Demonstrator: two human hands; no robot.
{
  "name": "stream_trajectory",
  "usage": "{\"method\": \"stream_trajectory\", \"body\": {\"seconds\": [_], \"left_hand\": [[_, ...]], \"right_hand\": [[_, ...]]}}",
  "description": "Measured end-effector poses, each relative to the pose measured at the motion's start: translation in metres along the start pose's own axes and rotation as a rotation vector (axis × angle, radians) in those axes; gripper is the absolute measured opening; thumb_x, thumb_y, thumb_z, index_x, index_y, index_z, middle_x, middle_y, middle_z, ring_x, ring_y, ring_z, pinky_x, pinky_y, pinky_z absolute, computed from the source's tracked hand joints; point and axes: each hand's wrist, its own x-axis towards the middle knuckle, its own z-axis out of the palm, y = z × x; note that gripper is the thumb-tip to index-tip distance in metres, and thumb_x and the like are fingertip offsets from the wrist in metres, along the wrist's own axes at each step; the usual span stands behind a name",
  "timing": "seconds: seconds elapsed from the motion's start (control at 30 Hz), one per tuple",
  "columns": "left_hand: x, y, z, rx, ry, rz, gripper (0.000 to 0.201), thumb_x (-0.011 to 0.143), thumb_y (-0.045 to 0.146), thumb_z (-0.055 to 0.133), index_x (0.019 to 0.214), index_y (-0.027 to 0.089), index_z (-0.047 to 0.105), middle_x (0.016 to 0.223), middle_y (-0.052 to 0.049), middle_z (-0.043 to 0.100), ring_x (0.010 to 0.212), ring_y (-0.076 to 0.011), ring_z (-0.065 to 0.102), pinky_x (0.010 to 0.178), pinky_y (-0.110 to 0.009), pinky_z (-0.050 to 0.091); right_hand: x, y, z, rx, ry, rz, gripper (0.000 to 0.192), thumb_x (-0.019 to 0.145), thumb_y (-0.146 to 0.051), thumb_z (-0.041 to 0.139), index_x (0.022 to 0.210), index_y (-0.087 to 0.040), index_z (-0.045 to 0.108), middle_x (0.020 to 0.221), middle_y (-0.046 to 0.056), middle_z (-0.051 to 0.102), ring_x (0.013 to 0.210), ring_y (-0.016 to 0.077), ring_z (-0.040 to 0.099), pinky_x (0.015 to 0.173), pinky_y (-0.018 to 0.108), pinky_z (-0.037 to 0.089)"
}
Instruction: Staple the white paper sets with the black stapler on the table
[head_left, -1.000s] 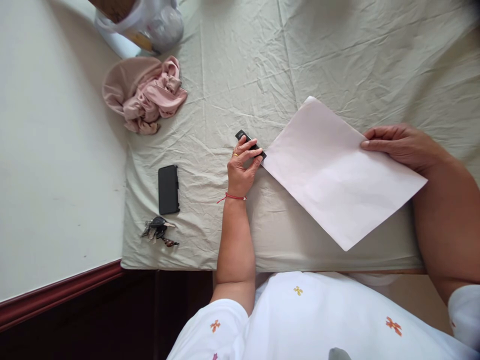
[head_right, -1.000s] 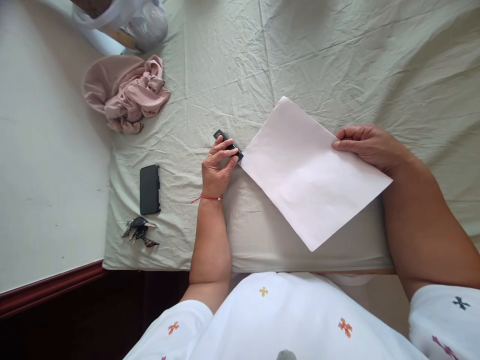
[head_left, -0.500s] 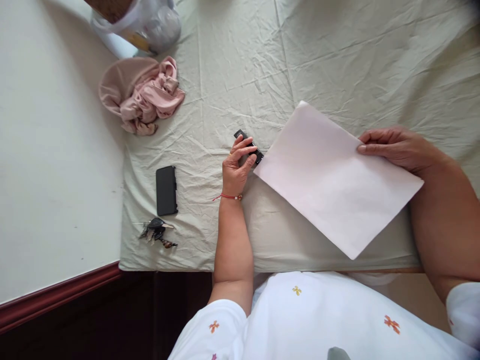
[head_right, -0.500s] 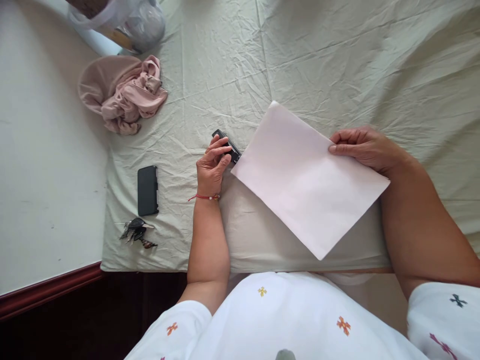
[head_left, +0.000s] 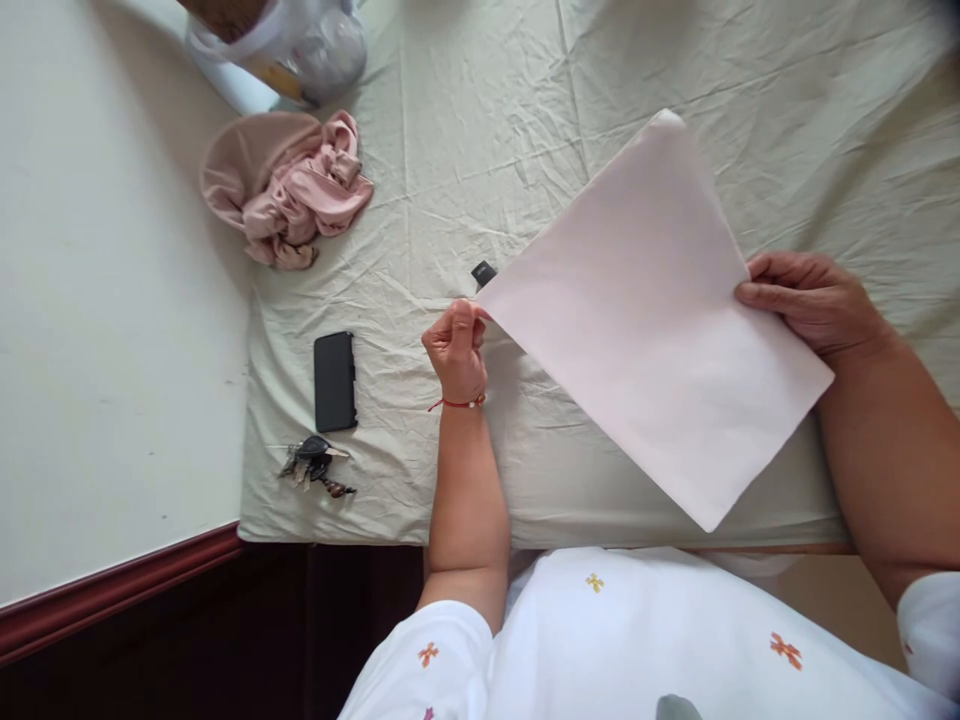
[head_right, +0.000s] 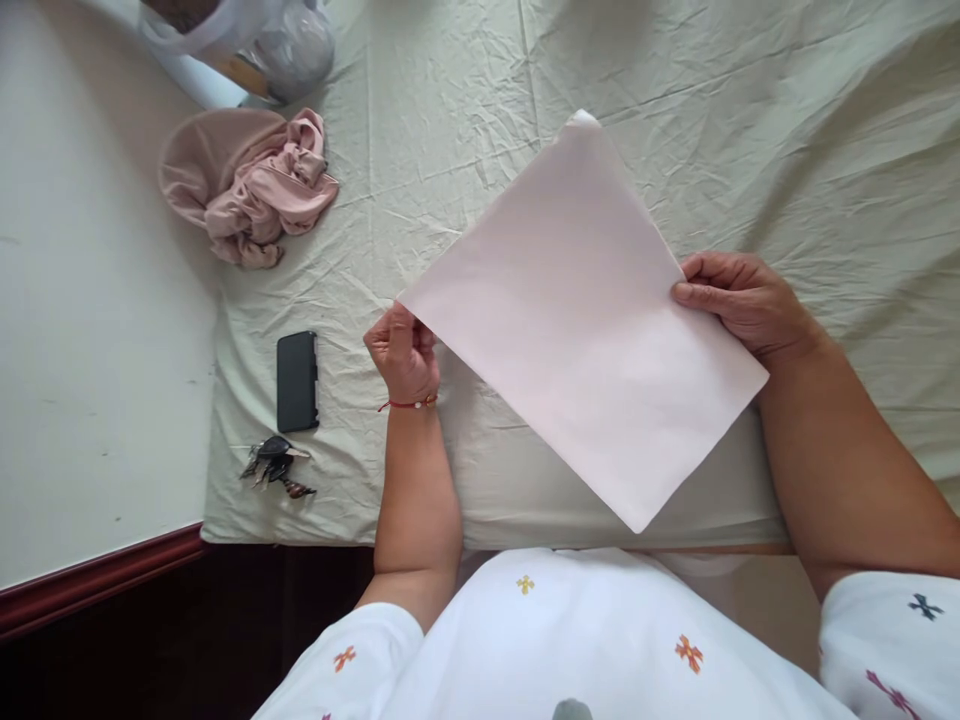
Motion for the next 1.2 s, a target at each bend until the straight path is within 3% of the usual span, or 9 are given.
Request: {"method": "stream_trajectory", "body": {"seconds": [0.07, 0.17, 0.3, 0.47, 0.7, 0.83, 0.93, 1.03, 1.2], "left_hand": [[-0.005, 0.008, 0.001, -0.068, -0.063, -0.103, 0.068, 0.088, 0.079, 0.06, 0.057, 0.02, 0.068, 0.052, 0.0, 0.056, 0.044, -0.0066, 0.039, 0.045, -0.025, 0.033], [-0.014, 0.013, 0.002, -0.102, -0.244, -0.247, 0.073, 0.082, 0.086, 0.06, 0.053, 0.02, 0.064, 0.049, -0.001, 0.054, 0.041, -0.0064, 0.034, 0.04, -0.025, 0.025], [-0.021, 0.004, 0.003, -0.102, -0.439, -0.403, 0.058, 0.071, 0.075, 0.081, 0.065, 0.02, 0.064, 0.051, 0.003, 0.052, 0.045, -0.0067, 0.044, 0.041, -0.021, 0.035], [-0.021, -0.005, 0.005, 0.01, -0.441, -0.393, 0.056, 0.065, 0.055, 0.095, 0.103, 0.021, 0.072, 0.082, -0.002, 0.075, 0.083, -0.0197, 0.074, 0.071, -0.029, 0.063], [-0.019, 0.0, 0.015, 0.0, -0.526, -0.36, 0.067, 0.062, 0.048, 0.098, 0.117, 0.02, 0.072, 0.106, -0.008, 0.08, 0.114, -0.0275, 0.074, 0.099, -0.041, 0.064], [-0.016, -0.002, 0.009, -0.019, -0.528, -0.397, 0.048, 0.066, 0.05, 0.096, 0.098, 0.02, 0.076, 0.093, -0.005, 0.08, 0.089, -0.0212, 0.076, 0.078, -0.032, 0.066], [-0.012, -0.002, -0.002, -0.036, -0.628, -0.483, 0.039, 0.073, 0.053, 0.09, 0.074, 0.018, 0.072, 0.065, -0.001, 0.068, 0.054, -0.0112, 0.062, 0.048, -0.022, 0.052], [-0.01, -0.001, -0.007, -0.042, -0.682, -0.537, 0.043, 0.073, 0.053, 0.091, 0.066, 0.016, 0.069, 0.055, 0.0, 0.062, 0.045, -0.0079, 0.053, 0.04, -0.02, 0.042], [-0.012, 0.005, 0.002, -0.021, -0.613, -0.556, 0.043, 0.07, 0.049, 0.093, 0.067, 0.016, 0.066, 0.048, 0.004, 0.057, 0.036, -0.0057, 0.046, 0.031, -0.019, 0.031]], "right_hand": [[0.0, 0.0, 0.004, 0.019, -0.005, -0.01, 0.027, 0.066, -0.033, 0.095, 0.083, -0.024, 0.075, 0.079, -0.001, 0.072, 0.06, 0.0106, 0.061, 0.052, 0.022, 0.05], [0.002, 0.003, 0.006, 0.033, -0.036, -0.024, 0.029, 0.067, -0.036, 0.096, 0.084, -0.024, 0.075, 0.079, -0.001, 0.072, 0.062, 0.0108, 0.062, 0.054, 0.023, 0.051], [0.009, 0.007, 0.003, -0.036, -0.14, -0.038, 0.036, 0.067, -0.046, 0.096, 0.086, -0.023, 0.075, 0.079, -0.001, 0.072, 0.061, 0.0117, 0.062, 0.053, 0.023, 0.052], [0.013, 0.008, -0.002, -0.146, -0.317, -0.044, 0.04, 0.073, -0.055, 0.091, 0.087, -0.021, 0.075, 0.078, 0.001, 0.072, 0.063, 0.0122, 0.063, 0.054, 0.023, 0.051], [0.017, 0.01, 0.003, -0.126, -0.312, -0.115, 0.041, 0.067, -0.049, 0.096, 0.082, -0.018, 0.073, 0.08, 0.001, 0.072, 0.07, 0.0119, 0.063, 0.066, 0.025, 0.053], [0.02, 0.012, 0.005, -0.178, -0.276, -0.128, 0.042, 0.067, -0.051, 0.095, 0.079, -0.019, 0.072, 0.075, -0.001, 0.069, 0.068, 0.0112, 0.058, 0.062, 0.024, 0.05], [0.021, 0.012, 0.003, -0.192, -0.259, -0.122, 0.041, 0.069, -0.053, 0.093, 0.081, -0.019, 0.072, 0.075, -0.001, 0.068, 0.068, 0.0112, 0.057, 0.062, 0.025, 0.048], [0.021, 0.011, 0.002, -0.192, -0.255, -0.135, 0.04, 0.071, -0.052, 0.092, 0.081, -0.019, 0.072, 0.075, 0.0, 0.067, 0.067, 0.0108, 0.056, 0.061, 0.025, 0.048], [0.019, 0.009, 0.004, -0.193, -0.247, -0.151, 0.04, 0.072, -0.052, 0.092, 0.079, -0.019, 0.071, 0.072, -0.001, 0.066, 0.064, 0.0102, 0.055, 0.058, 0.024, 0.046]]}}
